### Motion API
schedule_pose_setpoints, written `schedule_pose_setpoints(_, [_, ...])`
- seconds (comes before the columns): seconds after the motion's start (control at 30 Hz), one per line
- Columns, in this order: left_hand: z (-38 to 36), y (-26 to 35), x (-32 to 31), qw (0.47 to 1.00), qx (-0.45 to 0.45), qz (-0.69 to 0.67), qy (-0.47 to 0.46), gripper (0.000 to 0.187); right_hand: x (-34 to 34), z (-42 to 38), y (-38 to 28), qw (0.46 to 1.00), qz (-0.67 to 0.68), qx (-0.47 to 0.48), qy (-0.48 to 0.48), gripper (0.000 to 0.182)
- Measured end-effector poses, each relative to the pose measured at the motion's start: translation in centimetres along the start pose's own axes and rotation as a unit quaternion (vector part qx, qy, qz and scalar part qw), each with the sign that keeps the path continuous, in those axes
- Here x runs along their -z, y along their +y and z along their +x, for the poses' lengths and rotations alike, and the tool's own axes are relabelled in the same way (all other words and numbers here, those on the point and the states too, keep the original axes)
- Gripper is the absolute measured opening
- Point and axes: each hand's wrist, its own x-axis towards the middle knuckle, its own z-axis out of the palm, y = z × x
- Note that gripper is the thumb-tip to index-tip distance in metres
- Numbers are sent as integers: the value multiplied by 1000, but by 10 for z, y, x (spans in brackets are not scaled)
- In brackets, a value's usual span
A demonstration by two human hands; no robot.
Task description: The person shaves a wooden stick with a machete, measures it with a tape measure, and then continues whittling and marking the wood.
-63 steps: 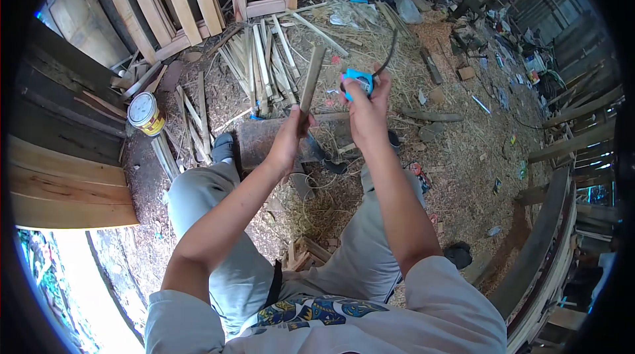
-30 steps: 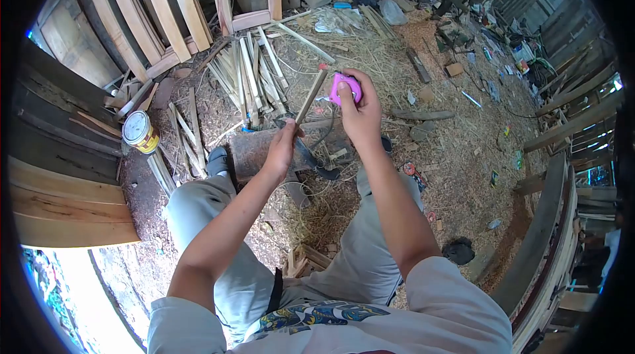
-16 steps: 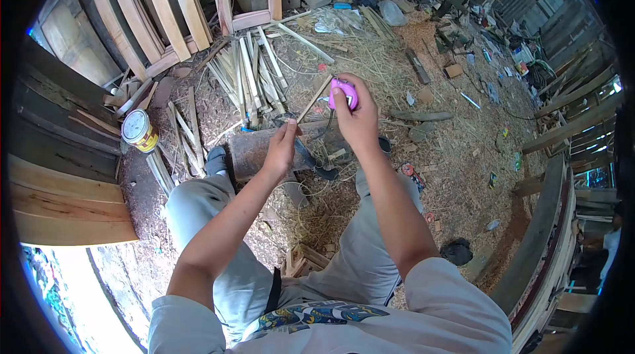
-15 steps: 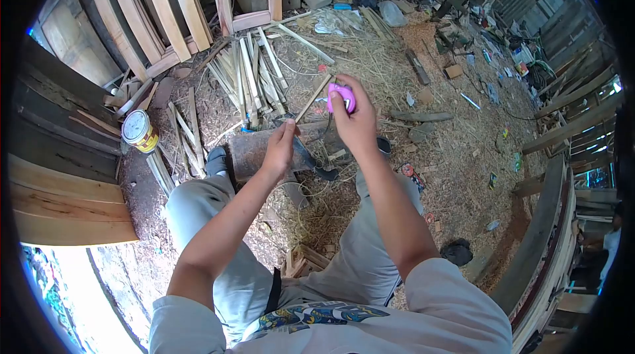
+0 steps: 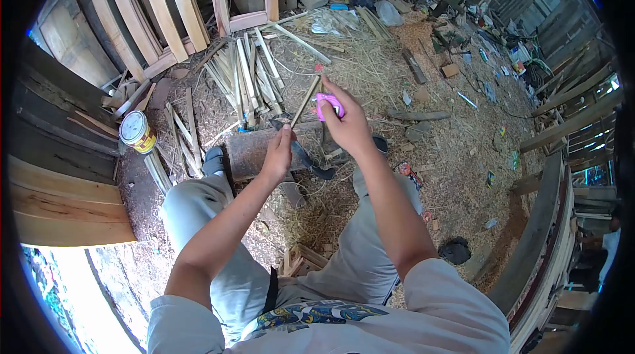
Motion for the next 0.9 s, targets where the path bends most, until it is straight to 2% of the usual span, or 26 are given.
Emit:
schedule_pose_setpoints(0.03, [0,1,0,1000,0,0,0,58,-2,-1,-5,1000,0,0,0,51])
schedule_pose_setpoints(0.1, [0,7,3,997,59,-38,-14,57,-5,-2,-13,999,-10,-35,-15,53])
schedule_pose_setpoints(0.27, [3,21,0,999,15,-35,-7,59,-7,-1,-22,996,-50,-67,-31,53])
schedule_pose_setpoints(0.33, [3,31,0,999,11,-28,-11,60,-12,-1,-21,997,-68,-31,-8,53])
schedule_pose_setpoints(0.4, [4,39,-1,994,69,-81,-8,61,-17,-2,-21,997,-67,-36,-17,52])
schedule_pose_setpoints(0.53, [18,32,6,985,111,-121,-42,58,-33,-6,-16,997,-71,-18,-22,55])
schedule_pose_setpoints(0.6, [20,38,6,971,141,-190,-38,58,-39,-6,-19,997,-74,-12,-29,54])
schedule_pose_setpoints(0.73, [14,71,12,976,134,-171,-33,56,-49,-7,-28,996,-81,-28,-30,52])
schedule_pose_setpoints(0.77, [27,51,14,969,100,-220,-58,55,-53,-7,-29,995,-89,-26,-26,51])
schedule_pose_setpoints(0.87, [23,73,22,973,134,-186,-40,55,-62,-5,-31,996,-81,-9,-31,49])
schedule_pose_setpoints(0.9, [22,78,25,969,137,-204,-41,51,-65,-5,-31,996,-79,-10,-30,49])
